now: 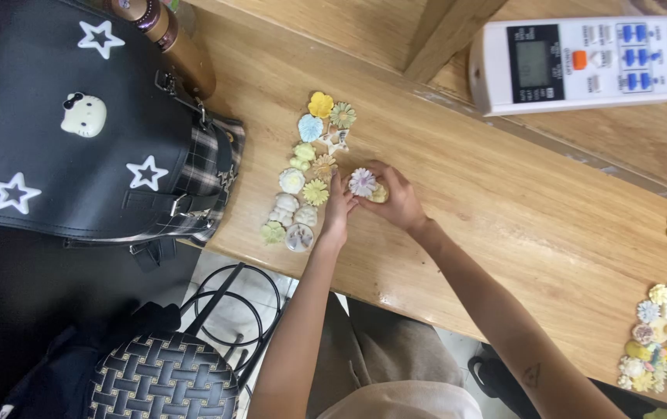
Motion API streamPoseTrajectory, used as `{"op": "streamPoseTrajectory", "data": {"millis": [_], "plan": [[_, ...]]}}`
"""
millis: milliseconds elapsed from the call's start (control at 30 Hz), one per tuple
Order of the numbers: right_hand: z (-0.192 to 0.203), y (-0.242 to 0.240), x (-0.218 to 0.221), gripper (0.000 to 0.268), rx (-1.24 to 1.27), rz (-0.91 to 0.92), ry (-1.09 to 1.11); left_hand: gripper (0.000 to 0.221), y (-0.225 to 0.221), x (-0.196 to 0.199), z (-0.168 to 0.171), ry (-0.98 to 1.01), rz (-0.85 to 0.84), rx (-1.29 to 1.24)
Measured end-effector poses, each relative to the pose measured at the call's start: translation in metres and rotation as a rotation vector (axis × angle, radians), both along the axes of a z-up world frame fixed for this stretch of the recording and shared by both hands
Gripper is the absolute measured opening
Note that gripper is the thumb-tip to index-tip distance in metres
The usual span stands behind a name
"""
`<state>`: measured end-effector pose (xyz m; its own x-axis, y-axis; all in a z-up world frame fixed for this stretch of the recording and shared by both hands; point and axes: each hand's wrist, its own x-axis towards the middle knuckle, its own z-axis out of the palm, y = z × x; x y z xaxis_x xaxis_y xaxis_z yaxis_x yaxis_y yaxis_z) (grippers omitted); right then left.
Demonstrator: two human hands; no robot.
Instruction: The recorder is sorting and arranging flower-shaped wax decorations on a wooden workbench.
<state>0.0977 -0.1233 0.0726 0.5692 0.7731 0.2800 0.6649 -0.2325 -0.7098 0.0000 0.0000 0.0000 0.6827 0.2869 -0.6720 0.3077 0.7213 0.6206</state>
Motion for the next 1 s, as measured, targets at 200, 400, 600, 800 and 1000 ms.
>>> {"op": "streamPoseTrajectory", "data": {"millis": [200, 400, 600, 800, 1000], "plan": [[-0.011, 0.025, 0.051, 0.075, -0.025, -0.070, 0.042, 0.076, 0.008, -0.019, 0.054, 0.017, -0.061, 0.097], [-0.052, 0.053, 0.093, 0.087, -0.086, -0.233, 0.031, 0.072, -0.010, -0.077, 0.065, 0.009, -0.078, 0.012], [-0.067, 0.070, 0.100, 0.085, -0.092, -0.226, -0.023, 0.066, -0.030, -0.113, 0.043, 0.043, -0.111, 0.001], [-0.060, 0.068, 0.096, 0.083, -0.092, -0.213, -0.011, 0.066, -0.029, -0.111, 0.045, 0.080, -0.117, -0.012], [-0.053, 0.050, 0.085, 0.081, -0.109, -0.264, -0.033, 0.067, -0.024, -0.106, 0.063, 0.113, -0.150, 0.025]]}}
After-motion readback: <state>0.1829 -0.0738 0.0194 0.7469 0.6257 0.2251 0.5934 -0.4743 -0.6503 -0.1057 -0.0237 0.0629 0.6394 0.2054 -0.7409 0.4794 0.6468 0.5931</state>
